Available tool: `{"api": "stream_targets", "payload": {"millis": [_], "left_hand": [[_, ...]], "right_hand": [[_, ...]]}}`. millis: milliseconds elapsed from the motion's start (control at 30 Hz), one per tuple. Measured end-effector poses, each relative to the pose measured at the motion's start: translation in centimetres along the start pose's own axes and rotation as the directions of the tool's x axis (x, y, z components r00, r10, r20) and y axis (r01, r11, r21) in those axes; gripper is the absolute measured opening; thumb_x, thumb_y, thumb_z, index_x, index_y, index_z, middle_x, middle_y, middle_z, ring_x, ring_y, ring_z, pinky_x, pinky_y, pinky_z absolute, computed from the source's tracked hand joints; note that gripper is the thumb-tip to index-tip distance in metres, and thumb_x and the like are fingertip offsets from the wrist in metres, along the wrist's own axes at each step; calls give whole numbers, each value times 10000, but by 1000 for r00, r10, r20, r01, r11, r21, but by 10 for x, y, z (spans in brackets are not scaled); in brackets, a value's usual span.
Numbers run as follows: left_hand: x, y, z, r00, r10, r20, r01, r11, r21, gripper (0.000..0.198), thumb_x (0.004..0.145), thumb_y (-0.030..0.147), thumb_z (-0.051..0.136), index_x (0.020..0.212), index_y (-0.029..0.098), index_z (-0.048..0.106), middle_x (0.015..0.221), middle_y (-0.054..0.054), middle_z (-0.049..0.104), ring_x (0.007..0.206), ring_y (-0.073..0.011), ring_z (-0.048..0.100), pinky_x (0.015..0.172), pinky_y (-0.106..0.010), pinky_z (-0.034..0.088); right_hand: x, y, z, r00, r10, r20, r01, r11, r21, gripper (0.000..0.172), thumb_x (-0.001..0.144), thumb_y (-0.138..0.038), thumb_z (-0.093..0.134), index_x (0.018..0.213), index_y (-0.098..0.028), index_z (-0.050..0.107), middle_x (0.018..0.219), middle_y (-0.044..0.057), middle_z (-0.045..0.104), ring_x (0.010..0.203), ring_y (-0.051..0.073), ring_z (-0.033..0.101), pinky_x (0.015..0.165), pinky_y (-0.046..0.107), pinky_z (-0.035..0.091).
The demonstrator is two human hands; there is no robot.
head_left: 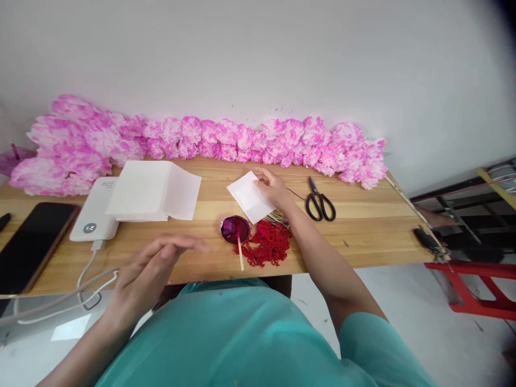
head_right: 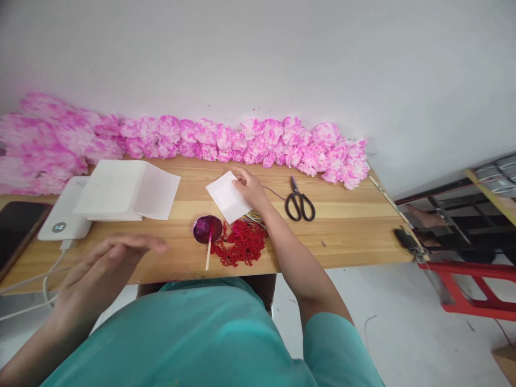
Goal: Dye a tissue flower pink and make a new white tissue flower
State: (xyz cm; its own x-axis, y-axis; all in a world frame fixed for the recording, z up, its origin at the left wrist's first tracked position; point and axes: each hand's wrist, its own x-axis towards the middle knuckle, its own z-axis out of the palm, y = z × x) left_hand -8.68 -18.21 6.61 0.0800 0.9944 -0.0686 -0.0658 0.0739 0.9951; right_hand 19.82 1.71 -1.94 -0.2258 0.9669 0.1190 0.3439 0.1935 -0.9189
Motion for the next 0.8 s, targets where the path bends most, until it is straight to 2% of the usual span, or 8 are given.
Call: {"api": "stream_targets", "payload": {"millis": [67,133,267,400,467,600,700,800], "left_hand": [[28,-5,11,995,89,44,-86,994,-63,257,990,398,530,1032,307,767,1050,-46,776,1058,-255,701,1032,-430,522],[60,-8,24,992,121,40,-120,993,-18,250,992,394,537,1074,270,738,1037,-45,771,1015,-232,707,991,-411,540],[128,-17,47,985,163,50,-170,927,334,310,938,307,548,1180,181,694,1166,-86,744,1065,-226,687,994,-381,531],[179,-35,54,988,121,98,-155,725,671,437,876,199,522,1285,116,652,1330,-138,673,1120,-259,669,1027,-409,503],[195,-42,52,985,137,101,-166,648,743,450,887,182,474,1295,115,651,1355,-137,660,1221,-269,623,1082,-413,458],[212,-49,44,986,144,88,-161,643,748,452,911,234,450,1291,113,662,1275,-138,703,1139,-279,653,998,-388,485],[218,-50,41,975,184,125,-214,622,753,327,888,338,539,1059,172,762,1026,-94,766,935,-267,676,847,-345,494],[220,-52,46,971,186,150,-227,529,818,196,779,388,693,748,202,748,766,-70,726,735,-241,626,702,-325,444]], "right_hand": [[0,-1,1,1000,16,-2,-16,1000,5,451,818,-292,607,1263,-223,629,1203,77,735,1095,237,677,989,428,526],[1,-1,1,999,34,1,-34,999,12,436,807,-267,605,1240,-227,640,1196,75,738,1087,238,681,988,438,530],[2,1,4,999,40,-9,-40,999,22,433,787,-244,609,1218,-227,648,1182,70,736,1059,237,687,947,428,549],[0,-4,5,998,67,-17,-65,996,64,499,769,-233,617,1268,-218,621,1114,63,746,967,222,696,874,400,565],[-2,-9,3,995,87,-42,-81,987,142,519,771,-246,615,1289,-217,601,1080,58,749,930,214,700,851,387,570],[-4,-19,-10,993,70,-99,-35,948,316,538,783,-347,667,1304,-251,569,1137,53,735,997,217,699,881,374,574],[-3,-19,-21,985,54,-162,-4,954,299,552,784,-420,688,1298,-257,568,1157,60,725,1029,224,686,909,383,570],[-2,-17,-27,974,36,-224,22,968,251,557,821,-486,648,1320,-258,550,1163,69,718,1035,224,681,903,388,567]]}}
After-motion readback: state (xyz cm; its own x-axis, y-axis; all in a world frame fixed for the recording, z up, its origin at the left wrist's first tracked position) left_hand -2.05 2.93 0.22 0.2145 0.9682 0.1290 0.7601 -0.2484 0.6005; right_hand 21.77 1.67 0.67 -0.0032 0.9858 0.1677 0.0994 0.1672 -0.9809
